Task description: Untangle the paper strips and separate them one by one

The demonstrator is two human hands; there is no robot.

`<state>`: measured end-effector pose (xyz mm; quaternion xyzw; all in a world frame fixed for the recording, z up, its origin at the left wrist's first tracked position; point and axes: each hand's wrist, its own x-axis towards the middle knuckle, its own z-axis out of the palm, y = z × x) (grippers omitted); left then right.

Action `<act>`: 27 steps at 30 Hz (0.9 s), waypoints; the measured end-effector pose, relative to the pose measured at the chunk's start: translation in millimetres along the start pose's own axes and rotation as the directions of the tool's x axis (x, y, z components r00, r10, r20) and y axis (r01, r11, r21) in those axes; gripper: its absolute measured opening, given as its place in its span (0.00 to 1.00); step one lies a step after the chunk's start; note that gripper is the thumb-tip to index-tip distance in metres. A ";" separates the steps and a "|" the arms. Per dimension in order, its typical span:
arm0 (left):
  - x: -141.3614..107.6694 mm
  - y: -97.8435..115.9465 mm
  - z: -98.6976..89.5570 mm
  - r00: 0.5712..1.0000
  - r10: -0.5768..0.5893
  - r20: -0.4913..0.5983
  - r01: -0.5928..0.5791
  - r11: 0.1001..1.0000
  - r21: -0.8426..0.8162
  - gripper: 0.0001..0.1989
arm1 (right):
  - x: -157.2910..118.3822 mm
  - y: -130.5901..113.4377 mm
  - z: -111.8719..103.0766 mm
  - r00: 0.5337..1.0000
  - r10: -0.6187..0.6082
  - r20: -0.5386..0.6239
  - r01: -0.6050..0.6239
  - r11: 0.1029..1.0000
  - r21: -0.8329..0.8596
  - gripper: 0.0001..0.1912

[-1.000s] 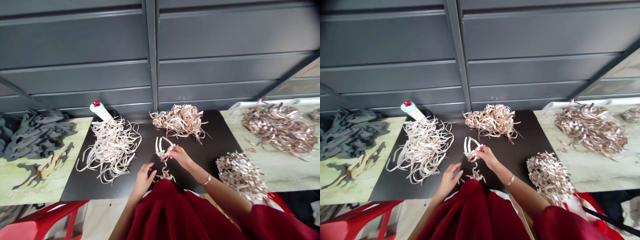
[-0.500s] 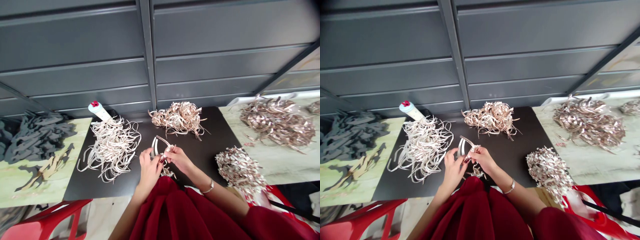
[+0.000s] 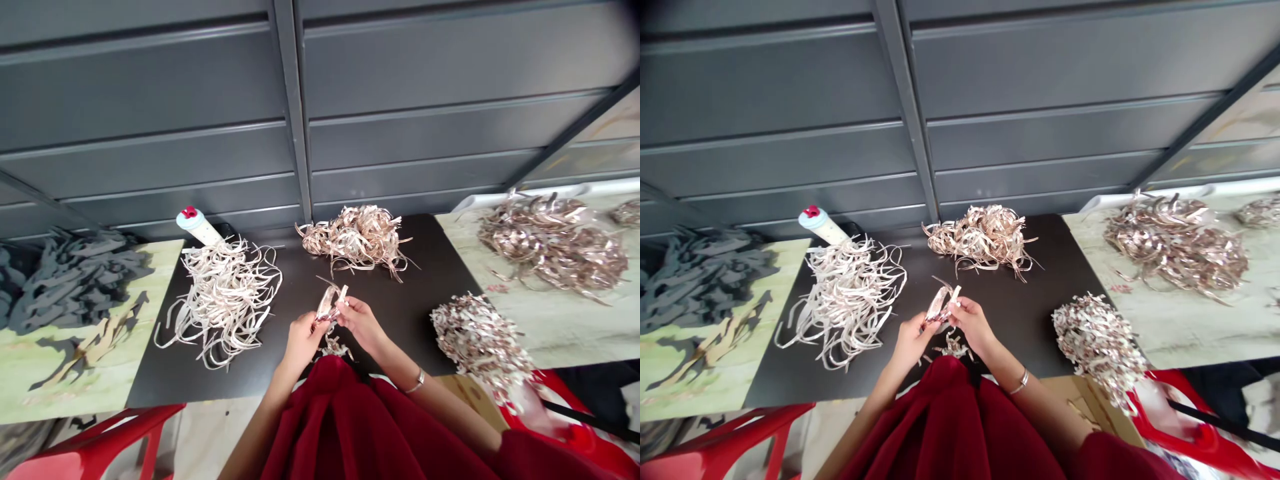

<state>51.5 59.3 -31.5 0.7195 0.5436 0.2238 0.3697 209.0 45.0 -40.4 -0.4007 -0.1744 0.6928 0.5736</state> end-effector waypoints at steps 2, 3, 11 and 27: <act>4.8 -4.2 3.9 1.000 -0.013 0.023 0.014 0.999 -0.030 0.13 | 2.3 6.8 -5.2 1.000 0.006 -0.031 -0.005 1.000 0.029 0.12; 7.8 -6.8 5.8 1.000 -0.010 0.028 0.011 0.999 -0.033 0.14 | 4.2 10.7 -8.5 0.999 0.009 -0.050 -0.006 0.999 0.045 0.13; 38.7 -28.4 16.4 1.000 0.000 -0.014 0.001 0.994 0.111 0.15 | 28.4 44.2 -46.3 0.963 -0.012 -0.268 0.048 0.991 0.127 0.17; 77.8 -85.7 78.1 0.908 0.128 0.399 -0.312 0.842 0.441 0.17 | 24.4 23.6 -74.6 0.909 -0.176 -0.377 0.251 0.955 0.157 0.18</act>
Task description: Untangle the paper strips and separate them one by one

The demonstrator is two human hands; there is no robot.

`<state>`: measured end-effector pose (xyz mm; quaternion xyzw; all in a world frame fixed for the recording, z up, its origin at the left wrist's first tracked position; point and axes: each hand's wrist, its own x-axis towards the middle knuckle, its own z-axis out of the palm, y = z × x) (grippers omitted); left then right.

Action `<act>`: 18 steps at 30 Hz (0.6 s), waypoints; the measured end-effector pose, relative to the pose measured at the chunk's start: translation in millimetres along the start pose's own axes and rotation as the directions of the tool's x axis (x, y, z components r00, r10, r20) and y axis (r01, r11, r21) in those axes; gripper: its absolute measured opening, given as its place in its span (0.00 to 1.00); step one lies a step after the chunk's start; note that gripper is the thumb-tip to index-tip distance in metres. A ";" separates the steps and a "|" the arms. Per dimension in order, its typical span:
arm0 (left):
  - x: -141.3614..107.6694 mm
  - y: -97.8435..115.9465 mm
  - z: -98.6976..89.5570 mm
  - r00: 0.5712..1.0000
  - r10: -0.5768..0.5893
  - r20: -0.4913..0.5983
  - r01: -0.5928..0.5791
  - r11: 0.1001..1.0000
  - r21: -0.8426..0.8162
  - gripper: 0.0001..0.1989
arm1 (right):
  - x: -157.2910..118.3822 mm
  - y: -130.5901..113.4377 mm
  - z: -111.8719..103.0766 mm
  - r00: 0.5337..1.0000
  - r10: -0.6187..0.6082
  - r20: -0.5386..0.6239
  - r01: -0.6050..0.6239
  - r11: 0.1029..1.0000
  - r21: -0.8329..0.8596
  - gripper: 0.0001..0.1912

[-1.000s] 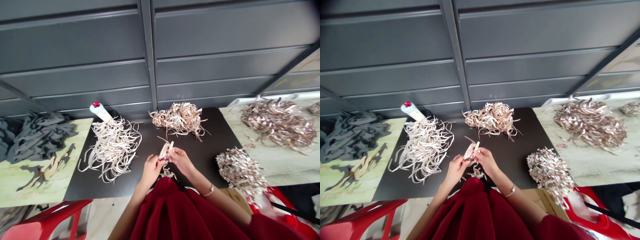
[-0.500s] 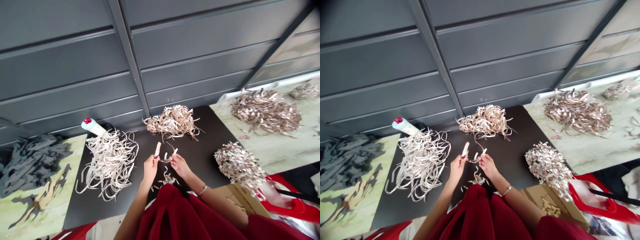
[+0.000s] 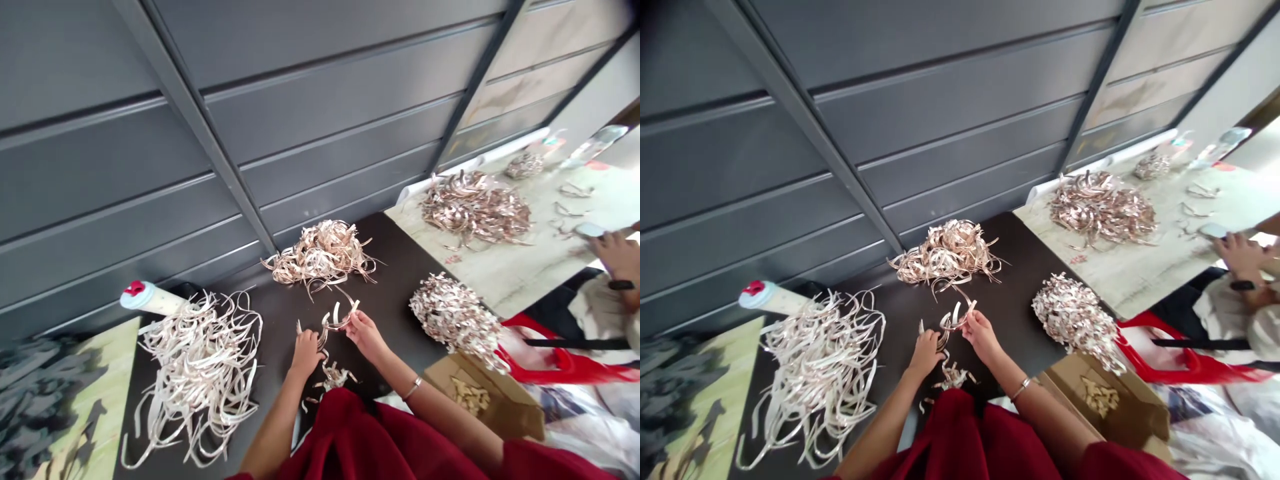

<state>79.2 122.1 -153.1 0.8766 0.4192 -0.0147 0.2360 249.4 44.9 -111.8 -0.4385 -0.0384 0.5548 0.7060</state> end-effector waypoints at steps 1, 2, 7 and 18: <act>-1.1 2.2 -1.1 1.000 0.003 -0.010 -0.003 1.000 0.003 0.23 | -1.1 1.1 0.2 1.000 0.002 0.005 -0.002 1.000 0.006 0.18; -2.4 5.3 -3.9 0.999 0.000 -0.038 0.000 1.000 0.002 0.29 | -2.2 2.7 0.4 1.000 0.006 0.010 -0.006 1.000 0.010 0.18; -1.9 31.9 -27.2 0.970 0.158 -0.182 -0.169 0.985 -0.043 0.21 | -5.0 12.9 5.9 0.996 0.060 0.063 -0.061 0.998 0.001 0.17; 2.2 30.3 -47.2 0.987 0.090 -0.130 -0.095 0.995 -0.035 0.16 | 13.1 -9.3 5.7 0.998 0.028 0.047 -0.025 0.998 -0.065 0.20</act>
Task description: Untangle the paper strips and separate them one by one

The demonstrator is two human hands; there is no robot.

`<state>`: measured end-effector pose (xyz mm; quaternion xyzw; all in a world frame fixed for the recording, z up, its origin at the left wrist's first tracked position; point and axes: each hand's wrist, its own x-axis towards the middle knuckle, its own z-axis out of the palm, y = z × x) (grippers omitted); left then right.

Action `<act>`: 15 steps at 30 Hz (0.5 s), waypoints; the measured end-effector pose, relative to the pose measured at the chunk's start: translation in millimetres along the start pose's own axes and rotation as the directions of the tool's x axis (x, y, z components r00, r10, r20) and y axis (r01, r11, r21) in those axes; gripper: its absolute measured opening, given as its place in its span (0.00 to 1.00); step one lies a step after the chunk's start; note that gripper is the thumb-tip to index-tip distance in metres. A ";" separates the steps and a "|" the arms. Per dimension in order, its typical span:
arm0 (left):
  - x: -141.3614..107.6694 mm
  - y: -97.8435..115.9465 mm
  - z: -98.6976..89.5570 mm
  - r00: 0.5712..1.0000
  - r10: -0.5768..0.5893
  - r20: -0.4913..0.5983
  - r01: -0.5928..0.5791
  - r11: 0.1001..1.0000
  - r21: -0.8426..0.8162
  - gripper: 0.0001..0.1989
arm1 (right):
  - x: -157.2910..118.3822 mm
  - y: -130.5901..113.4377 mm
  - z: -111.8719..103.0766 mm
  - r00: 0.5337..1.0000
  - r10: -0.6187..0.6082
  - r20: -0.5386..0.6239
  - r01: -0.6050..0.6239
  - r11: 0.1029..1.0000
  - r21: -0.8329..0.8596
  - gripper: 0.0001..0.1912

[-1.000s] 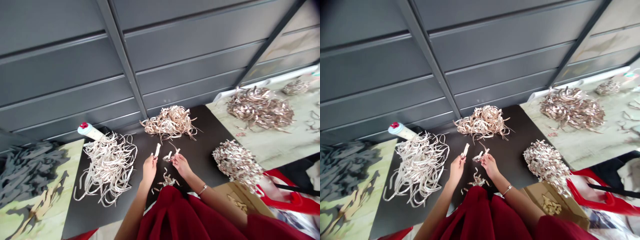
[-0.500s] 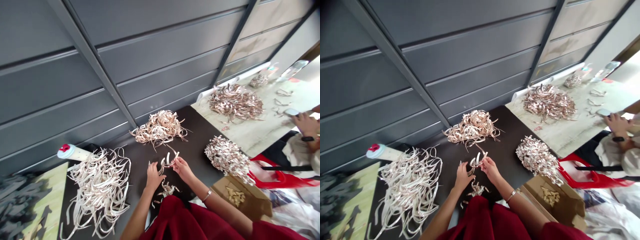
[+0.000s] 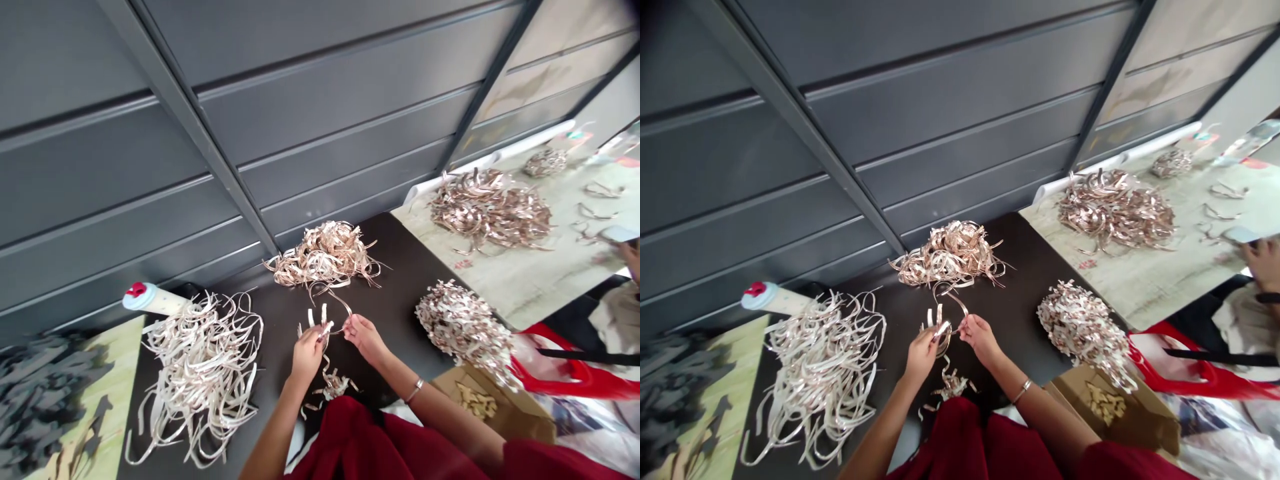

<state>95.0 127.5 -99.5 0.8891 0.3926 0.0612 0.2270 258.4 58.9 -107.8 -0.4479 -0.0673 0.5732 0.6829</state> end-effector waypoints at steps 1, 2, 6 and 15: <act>-0.6 -3.3 -1.1 1.000 -0.020 -0.001 0.020 1.000 0.024 0.16 | 0.7 -4.2 -1.4 1.000 -0.017 -0.007 0.017 1.000 -0.015 0.20; -0.5 -6.6 -1.1 0.999 -0.038 0.006 0.038 0.998 0.050 0.15 | 1.1 -8.5 -2.4 0.999 -0.035 -0.010 0.035 0.999 -0.032 0.20; 5.0 -15.1 10.5 0.993 -0.095 0.072 0.083 0.984 0.155 0.11 | -1.7 -24.8 0.0 0.995 -0.093 0.032 0.096 0.986 -0.136 0.20; 6.3 -10.1 29.4 0.979 -0.078 0.187 0.047 0.985 0.163 0.15 | -37.4 -40.6 22.7 0.954 -0.230 0.194 0.288 0.885 -0.365 0.18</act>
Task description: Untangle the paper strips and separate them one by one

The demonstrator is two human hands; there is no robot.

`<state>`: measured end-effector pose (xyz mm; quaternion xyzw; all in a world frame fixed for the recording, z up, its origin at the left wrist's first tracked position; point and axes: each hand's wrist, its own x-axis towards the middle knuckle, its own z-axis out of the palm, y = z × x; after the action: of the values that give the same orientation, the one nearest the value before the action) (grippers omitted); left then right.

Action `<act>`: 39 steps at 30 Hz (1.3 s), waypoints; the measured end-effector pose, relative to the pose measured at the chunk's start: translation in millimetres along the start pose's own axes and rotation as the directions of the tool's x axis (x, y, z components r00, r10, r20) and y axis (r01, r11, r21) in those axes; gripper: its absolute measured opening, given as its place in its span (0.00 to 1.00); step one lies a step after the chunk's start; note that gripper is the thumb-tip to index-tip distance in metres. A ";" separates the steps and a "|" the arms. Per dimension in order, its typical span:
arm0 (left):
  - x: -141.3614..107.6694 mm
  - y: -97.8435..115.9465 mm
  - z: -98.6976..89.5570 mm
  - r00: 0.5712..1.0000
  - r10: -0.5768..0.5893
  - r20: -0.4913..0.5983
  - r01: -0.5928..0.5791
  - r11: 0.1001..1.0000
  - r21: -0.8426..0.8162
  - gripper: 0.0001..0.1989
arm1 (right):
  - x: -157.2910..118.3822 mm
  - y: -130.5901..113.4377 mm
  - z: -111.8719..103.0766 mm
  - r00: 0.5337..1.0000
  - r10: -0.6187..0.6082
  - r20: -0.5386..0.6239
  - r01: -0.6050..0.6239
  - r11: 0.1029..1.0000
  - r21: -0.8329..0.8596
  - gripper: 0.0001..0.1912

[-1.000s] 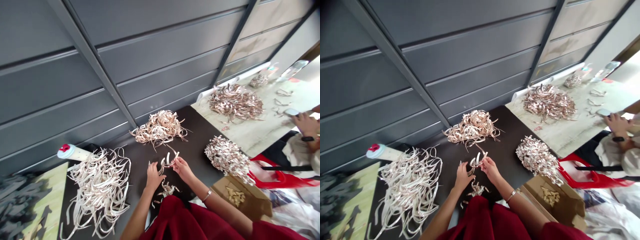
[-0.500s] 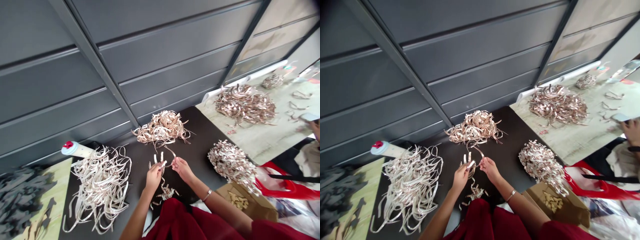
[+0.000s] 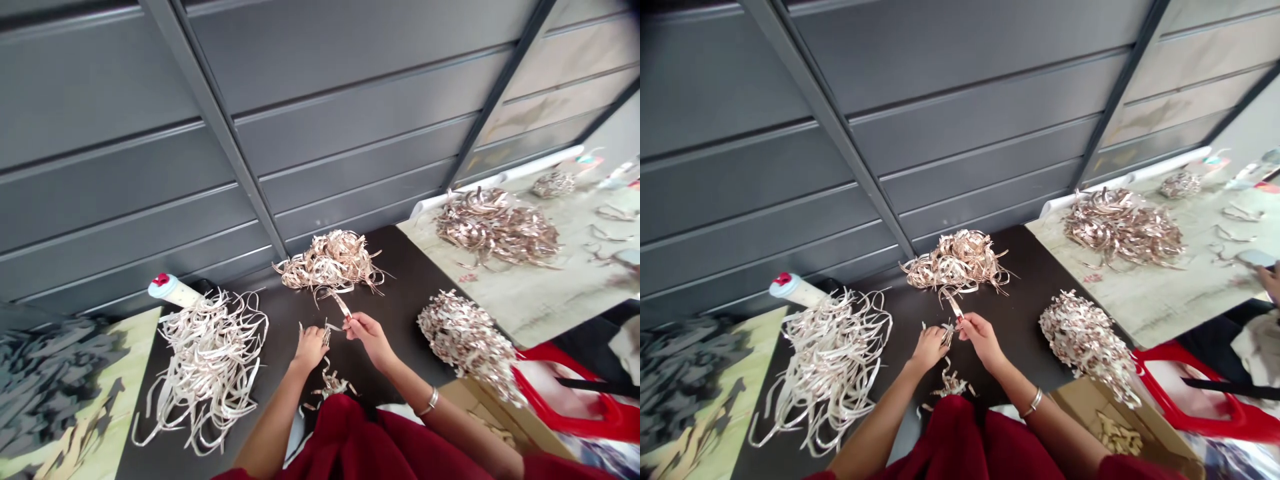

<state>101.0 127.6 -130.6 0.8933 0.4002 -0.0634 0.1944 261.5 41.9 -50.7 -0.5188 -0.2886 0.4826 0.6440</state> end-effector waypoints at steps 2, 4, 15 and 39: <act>-6.9 0.0 3.0 1.000 -0.003 0.011 0.004 0.999 -0.037 0.13 | -5.8 -3.6 3.3 0.999 -0.039 0.021 0.040 0.998 -0.050 0.17; -15.3 1.5 4.0 1.000 -0.027 -0.016 0.025 0.996 -0.085 0.14 | -9.7 -7.5 6.1 0.997 -0.073 0.039 0.076 0.993 -0.095 0.15; -71.5 63.0 -68.4 0.880 -0.213 -0.424 -0.189 0.663 -0.725 0.07 | -25.9 -41.0 45.1 0.877 -0.352 0.326 0.477 0.716 -0.510 0.08; -152.3 85.5 -121.9 0.935 -0.332 0.126 -0.051 -0.477 -0.878 0.17 | -52.7 -70.0 54.1 0.349 -0.663 0.662 0.931 0.328 -0.162 0.11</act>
<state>56.8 19.3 47.4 0.2317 0.4013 0.3810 0.8001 217.5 14.7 38.4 -0.3076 -0.7804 0.0952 0.5360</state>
